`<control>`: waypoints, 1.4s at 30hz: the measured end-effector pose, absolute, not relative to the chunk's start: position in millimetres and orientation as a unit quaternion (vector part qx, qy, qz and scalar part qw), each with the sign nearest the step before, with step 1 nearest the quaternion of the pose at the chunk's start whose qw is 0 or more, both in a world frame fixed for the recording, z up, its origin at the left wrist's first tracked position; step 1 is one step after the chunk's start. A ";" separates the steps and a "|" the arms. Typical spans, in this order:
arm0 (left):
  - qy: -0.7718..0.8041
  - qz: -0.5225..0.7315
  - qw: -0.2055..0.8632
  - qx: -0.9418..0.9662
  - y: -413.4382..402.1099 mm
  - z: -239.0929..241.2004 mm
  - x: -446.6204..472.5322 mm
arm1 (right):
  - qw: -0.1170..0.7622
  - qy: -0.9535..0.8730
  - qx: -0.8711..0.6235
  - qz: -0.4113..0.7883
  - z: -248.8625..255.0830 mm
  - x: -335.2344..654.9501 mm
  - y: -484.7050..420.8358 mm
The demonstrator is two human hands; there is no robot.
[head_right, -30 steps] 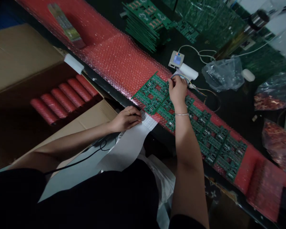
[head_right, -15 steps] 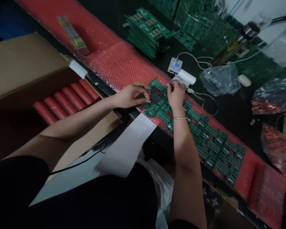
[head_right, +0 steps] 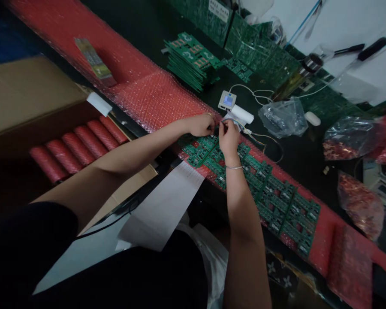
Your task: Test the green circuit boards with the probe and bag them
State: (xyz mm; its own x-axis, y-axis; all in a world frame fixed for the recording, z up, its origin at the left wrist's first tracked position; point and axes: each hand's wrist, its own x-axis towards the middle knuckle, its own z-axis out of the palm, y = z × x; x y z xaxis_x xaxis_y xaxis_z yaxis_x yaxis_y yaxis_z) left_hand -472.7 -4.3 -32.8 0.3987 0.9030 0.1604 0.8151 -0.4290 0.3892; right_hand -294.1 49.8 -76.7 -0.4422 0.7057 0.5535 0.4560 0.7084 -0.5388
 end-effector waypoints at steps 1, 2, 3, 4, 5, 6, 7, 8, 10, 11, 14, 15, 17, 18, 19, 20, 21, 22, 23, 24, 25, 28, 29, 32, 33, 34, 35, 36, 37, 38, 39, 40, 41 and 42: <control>0.526 0.172 0.122 0.824 -4.8 -32.2 -471.8 | 0.397 -0.833 -0.349 0.162 -76.9 -294.1 50.1; 0.535 0.168 0.119 0.819 -5.1 -31.9 -470.7 | 0.397 -0.832 -0.351 0.166 -77.1 -294.1 50.4; 0.545 0.163 0.117 0.814 -5.2 -31.7 -469.4 | 0.397 -0.831 -0.352 0.170 -77.1 -294.1 50.5; 0.554 0.158 0.114 0.809 -5.1 -31.7 -467.9 | 0.397 -0.830 -0.352 0.172 -77.1 -294.1 50.6; 0.562 0.154 0.111 0.805 -5.1 -32.0 -466.4 | 0.398 -0.830 -0.351 0.173 -77.0 -294.0 50.5; 0.567 0.152 0.108 0.802 -5.5 -32.3 -465.0 | 0.398 -0.830 -0.350 0.174 -76.9 -293.9 50.3; 0.570 0.153 0.103 0.800 -6.4 -32.8 -464.0 | 0.399 -0.831 -0.348 0.173 -76.7 -293.7 50.0; 0.572 0.157 0.096 0.799 -8.3 -33.4 -463.3 | 0.399 -0.832 -0.346 0.172 -76.6 -293.4 49.8; 0.574 0.183 0.077 0.794 -15.4 -35.0 -463.6 | 0.400 -0.833 -0.343 0.170 -76.9 -293.2 49.5; 0.570 0.204 0.069 0.793 -20.5 -36.1 -464.5 | 0.400 -0.832 -0.343 0.171 -77.3 -293.3 49.7; 0.532 0.240 0.061 0.810 -39.4 -40.8 -468.8 | 0.405 -0.827 -0.349 0.176 -77.5 -294.1 51.6; 0.519 0.237 0.062 0.819 -45.2 -42.8 -470.2 | 0.408 -0.823 -0.352 0.179 -76.5 -294.2 52.1; 0.511 0.220 0.060 0.829 -53.6 -47.3 -472.4 | 0.414 -0.816 -0.357 0.189 -71.5 -292.9 50.6; 0.515 0.214 0.057 0.828 -55.6 -49.7 -473.2 | 0.418 -0.812 -0.357 0.196 -67.3 -291.2 47.7; 0.522 0.212 0.055 0.824 -56.1 -52.2 -474.0 | 0.423 -0.808 -0.356 0.203 -62.2 -288.6 42.8; 0.525 0.213 0.055 0.822 -55.4 -54.6 -474.8 | 0.425 -0.806 -0.354 0.209 -56.7 -285.3 35.6; 0.524 0.218 0.058 0.821 -54.0 -56.9 -475.7 | 0.425 -0.807 -0.350 0.213 -51.1 -281.5 26.4; 0.517 0.229 0.065 0.822 -52.4 -58.7 -476.9 | 0.421 -0.811 -0.344 0.217 -46.2 -277.5 15.3; 0.507 0.243 0.076 0.823 -51.7 -59.8 -478.0 | 0.412 -0.817 -0.337 0.221 -42.4 -273.6 3.2; 0.495 0.262 0.091 0.823 -52.5 -60.0 -479.0 | 0.400 -0.825 -0.329 0.225 -40.2 -270.1 -9.3; 0.486 0.286 0.105 0.819 -55.7 -59.1 -479.6 | 0.386 -0.833 -0.321 0.231 -39.6 -267.4 -21.2; 0.505 0.371 0.128 0.769 -83.3 -49.6 -477.1 | 0.355 -0.850 -0.307 0.241 -45.8 -264.4 -47.1; 0.524 0.397 0.130 0.742 -98.0 -44.9 -475.0 | 0.350 -0.853 -0.304 0.238 -49.1 -264.9 -51.6; 0.563 0.416 0.167 0.695 -148.1 -33.0 -467.4 | 0.349 -0.862 -0.295 0.218 -56.5 -267.7 -55.6; 0.561 0.400 0.191 0.699 -163.8 -31.0 -465.1 | 0.348 -0.866 -0.292 0.211 -57.6 -268.4 -55.2; 0.555 0.378 0.214 0.709 -177.6 -30.5 -463.2 | 0.345 -0.869 -0.289 0.204 -58.0 -268.8 -54.6; 0.549 0.354 0.229 0.722 -189.3 -31.3 -461.5 | 0.340 -0.873 -0.287 0.197 -57.9 -269.0 -54.2; 0.545 0.331 0.232 0.734 -198.7 -33.2 -459.9 | 0.335 -0.877 -0.286 0.192 -57.5 -269.0 -54.0; 0.548 0.311 0.225 0.743 -206.0 -35.9 -458.4 | 0.329 -0.881 -0.286 0.186 -56.9 -268.9 -54.0; 0.555 0.293 0.211 0.749 -211.3 -39.0 -456.9 | 0.324 -0.883 -0.286 0.181 -56.3 -268.7 -54.3; 0.562 0.277 0.196 0.754 -215.2 -42.2 -455.5 | 0.319 -0.886 -0.287 0.176 -55.9 -268.5 -54.8; 0.569 0.262 0.182 0.758 -217.9 -45.1 -454.0 | 0.314 -0.889 -0.287 0.171 -55.6 -268.3 -55.3; 0.573 0.250 0.171 0.762 -219.9 -47.7 -452.7 | 0.308 -0.892 -0.287 0.167 -55.5 -268.3 -55.8; 0.576 0.241 0.161 0.765 -221.3 -49.8 -451.5 | 0.301 -0.895 -0.286 0.163 -55.5 -268.2 -56.1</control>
State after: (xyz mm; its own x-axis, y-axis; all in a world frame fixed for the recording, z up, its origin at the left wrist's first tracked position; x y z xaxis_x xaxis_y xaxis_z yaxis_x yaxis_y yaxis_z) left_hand -451.5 -221.3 -49.8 0.2211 0.9581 0.1821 0.8028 -0.2848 0.5239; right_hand -268.2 -56.1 -55.5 -0.6543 0.6109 0.4457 0.4141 0.7826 -0.4648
